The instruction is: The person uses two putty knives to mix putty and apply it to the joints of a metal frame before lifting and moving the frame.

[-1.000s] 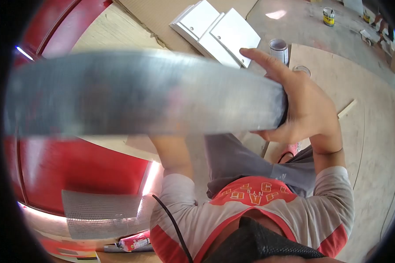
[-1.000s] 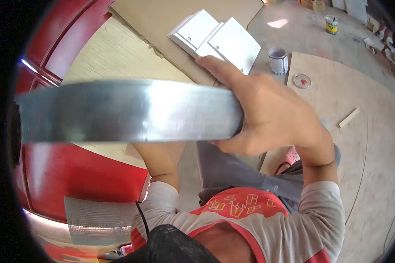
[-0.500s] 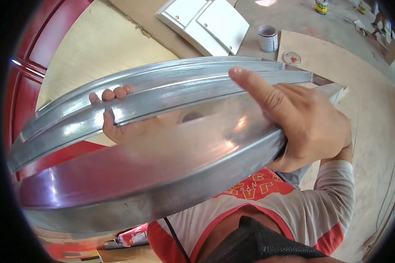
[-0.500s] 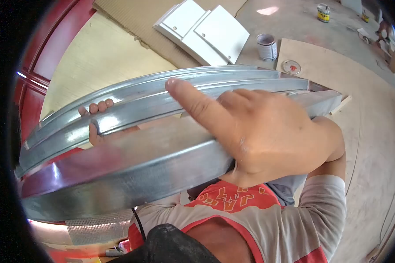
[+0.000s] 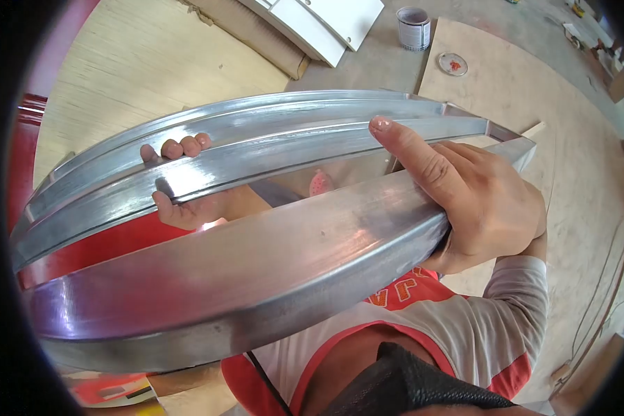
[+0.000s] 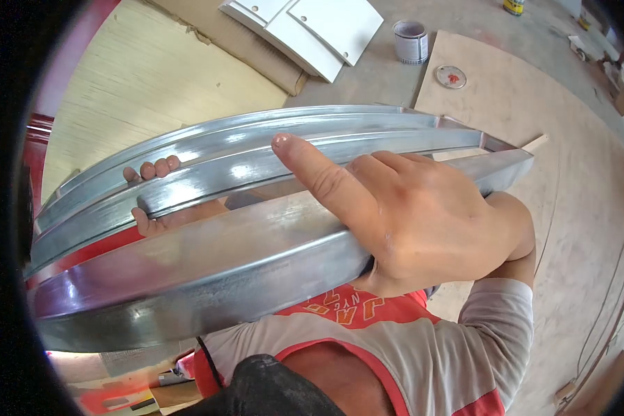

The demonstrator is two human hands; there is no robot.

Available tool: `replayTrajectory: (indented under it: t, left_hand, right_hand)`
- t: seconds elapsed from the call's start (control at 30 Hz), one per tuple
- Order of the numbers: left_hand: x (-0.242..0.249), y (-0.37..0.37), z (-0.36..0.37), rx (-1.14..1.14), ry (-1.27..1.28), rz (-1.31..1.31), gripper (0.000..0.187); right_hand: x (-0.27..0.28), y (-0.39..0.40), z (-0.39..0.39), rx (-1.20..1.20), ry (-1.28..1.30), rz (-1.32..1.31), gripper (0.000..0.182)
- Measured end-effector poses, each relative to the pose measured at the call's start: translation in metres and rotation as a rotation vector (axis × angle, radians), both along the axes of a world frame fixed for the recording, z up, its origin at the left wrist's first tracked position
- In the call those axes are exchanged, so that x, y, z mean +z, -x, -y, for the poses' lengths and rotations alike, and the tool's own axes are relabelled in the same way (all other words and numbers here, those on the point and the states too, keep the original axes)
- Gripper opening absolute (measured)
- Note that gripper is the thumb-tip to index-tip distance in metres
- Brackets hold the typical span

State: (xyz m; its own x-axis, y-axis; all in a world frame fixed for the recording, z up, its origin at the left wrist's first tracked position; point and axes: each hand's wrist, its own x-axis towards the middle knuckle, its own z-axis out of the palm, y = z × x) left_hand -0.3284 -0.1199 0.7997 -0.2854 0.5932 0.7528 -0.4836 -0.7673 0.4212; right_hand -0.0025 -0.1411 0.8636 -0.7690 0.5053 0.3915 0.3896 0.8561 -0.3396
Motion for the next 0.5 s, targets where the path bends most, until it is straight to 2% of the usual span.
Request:
replayTrajectory:
  t: [0.2, 0.27, 0.33, 0.4, 0.47, 0.5]
  left_hand:
    - [-0.027, 0.010, 0.003, 0.032, -0.002, -0.150, 0.054]
    - [-0.028, 0.010, 0.005, 0.004, 0.020, -0.167, 0.053]
    - [-0.025, 0.005, 0.006, -0.041, 0.042, -0.203, 0.051]
    - [-0.021, 0.002, 0.007, -0.052, 0.074, -0.223, 0.050]
    - [-0.018, 0.009, 0.008, -0.090, 0.088, -0.224, 0.050]
    - [-0.016, 0.014, 0.005, -0.090, 0.094, -0.229, 0.050]
  right_hand:
    - [-0.052, 0.000, -0.001, 0.114, -0.091, -0.124, 0.098]
    - [-0.059, -0.003, -0.014, 0.280, 0.026, -0.227, 0.099]
    - [-0.067, -0.001, -0.037, 0.572, 0.291, -0.418, 0.102]
    - [-0.068, 0.001, -0.074, 0.670, 0.810, -0.396, 0.102]
    - [-0.069, 0.010, -0.137, 0.514, 1.530, -0.072, 0.099]
    - [-0.086, 0.028, -0.172, 0.250, 1.258, 0.078, 0.094]
